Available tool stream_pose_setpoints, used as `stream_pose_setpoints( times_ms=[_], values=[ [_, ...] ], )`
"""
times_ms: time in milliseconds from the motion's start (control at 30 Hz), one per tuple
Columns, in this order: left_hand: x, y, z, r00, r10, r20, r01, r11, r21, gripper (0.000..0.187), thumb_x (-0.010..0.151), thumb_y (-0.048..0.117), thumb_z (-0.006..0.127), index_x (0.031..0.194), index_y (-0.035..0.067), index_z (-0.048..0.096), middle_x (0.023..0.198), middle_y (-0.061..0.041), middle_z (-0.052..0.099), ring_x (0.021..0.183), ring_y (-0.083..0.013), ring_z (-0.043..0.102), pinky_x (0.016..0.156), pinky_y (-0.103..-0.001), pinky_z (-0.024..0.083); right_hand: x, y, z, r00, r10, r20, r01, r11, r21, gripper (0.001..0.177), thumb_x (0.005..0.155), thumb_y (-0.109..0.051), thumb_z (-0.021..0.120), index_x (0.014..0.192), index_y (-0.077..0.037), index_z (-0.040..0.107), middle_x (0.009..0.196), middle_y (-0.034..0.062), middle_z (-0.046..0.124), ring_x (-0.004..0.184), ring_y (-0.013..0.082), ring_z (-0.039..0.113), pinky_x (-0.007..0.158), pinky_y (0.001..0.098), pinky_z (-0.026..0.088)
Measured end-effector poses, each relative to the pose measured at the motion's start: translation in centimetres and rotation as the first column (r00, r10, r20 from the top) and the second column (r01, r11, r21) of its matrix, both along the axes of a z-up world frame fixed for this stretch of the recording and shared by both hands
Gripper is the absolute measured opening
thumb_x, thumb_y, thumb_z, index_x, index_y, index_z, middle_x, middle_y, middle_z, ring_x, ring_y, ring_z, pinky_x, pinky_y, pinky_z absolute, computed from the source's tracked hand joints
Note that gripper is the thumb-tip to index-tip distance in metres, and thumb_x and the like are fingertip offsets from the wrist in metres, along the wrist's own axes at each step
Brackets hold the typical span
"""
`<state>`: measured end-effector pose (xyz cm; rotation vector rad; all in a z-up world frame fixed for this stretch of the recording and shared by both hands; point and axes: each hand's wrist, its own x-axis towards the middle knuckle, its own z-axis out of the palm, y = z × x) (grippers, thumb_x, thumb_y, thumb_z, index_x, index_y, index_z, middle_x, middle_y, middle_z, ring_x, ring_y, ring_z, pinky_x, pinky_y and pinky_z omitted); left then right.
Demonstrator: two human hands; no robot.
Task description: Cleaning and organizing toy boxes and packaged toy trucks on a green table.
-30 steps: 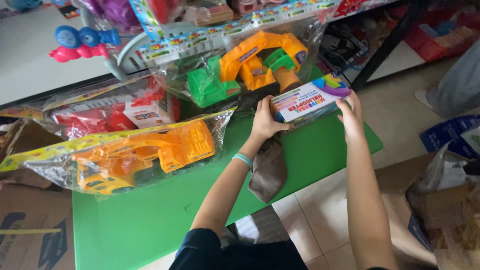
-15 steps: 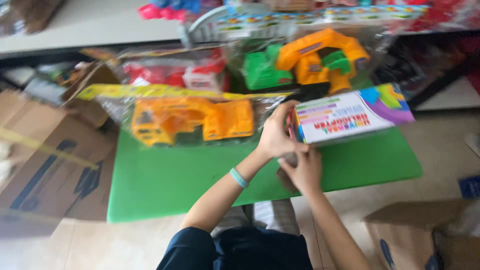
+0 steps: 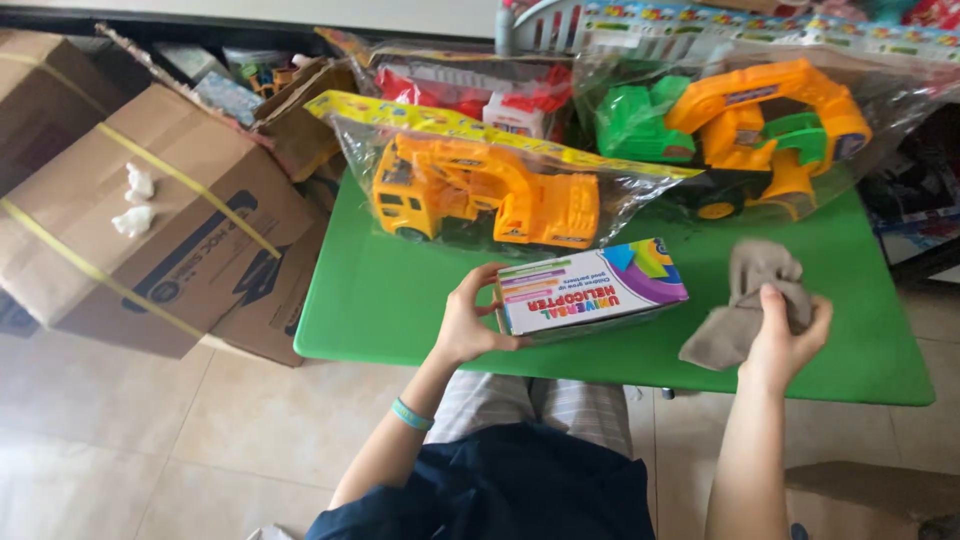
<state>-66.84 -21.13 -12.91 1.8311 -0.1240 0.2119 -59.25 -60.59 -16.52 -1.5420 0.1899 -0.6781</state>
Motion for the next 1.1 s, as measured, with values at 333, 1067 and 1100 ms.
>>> stream_pose_setpoints(
  times_ms=[333,1067,1100],
  values=[
    [0.6,-0.4,-3.0,0.991,0.032,0.134,-0.034,0.999,0.007,0.102,0.049,0.029,0.096,0.139,-0.001,0.057,0.130,-0.014,0.067,0.124,-0.0252,0.068,0.100,-0.038,0.061,-3.7,19.5,11.8,0.900,0.436,0.001,-0.204,0.423,-0.883,0.033,0.078,-0.035,0.086,0.092,-0.009,0.072,0.095,0.0092,0.071,0.091,0.0309,0.069,0.082,0.0471,0.051],
    [3.2,2.4,-4.1,0.979,-0.144,0.146,0.149,0.988,-0.026,0.105,0.054,0.028,0.095,0.144,-0.002,0.052,0.138,-0.017,0.062,0.129,-0.0277,0.064,0.112,-0.042,0.053,-2.5,23.9,11.9,0.934,0.201,-0.297,-0.355,0.396,-0.847,0.039,0.062,-0.030,0.086,0.095,-0.013,0.075,0.101,0.0085,0.072,0.091,0.0368,0.065,0.079,0.0465,0.054],
    [3.3,2.5,-4.9,0.983,-0.120,0.140,0.127,0.991,-0.044,0.106,0.053,0.028,0.096,0.145,-0.002,0.050,0.137,-0.017,0.062,0.129,-0.0276,0.064,0.112,-0.042,0.052,-2.9,24.4,11.8,0.951,0.186,-0.247,-0.304,0.417,-0.857,0.033,0.067,-0.035,0.086,0.088,-0.013,0.074,0.096,0.0087,0.071,0.090,0.0365,0.065,0.078,0.0466,0.053]
  ],
)
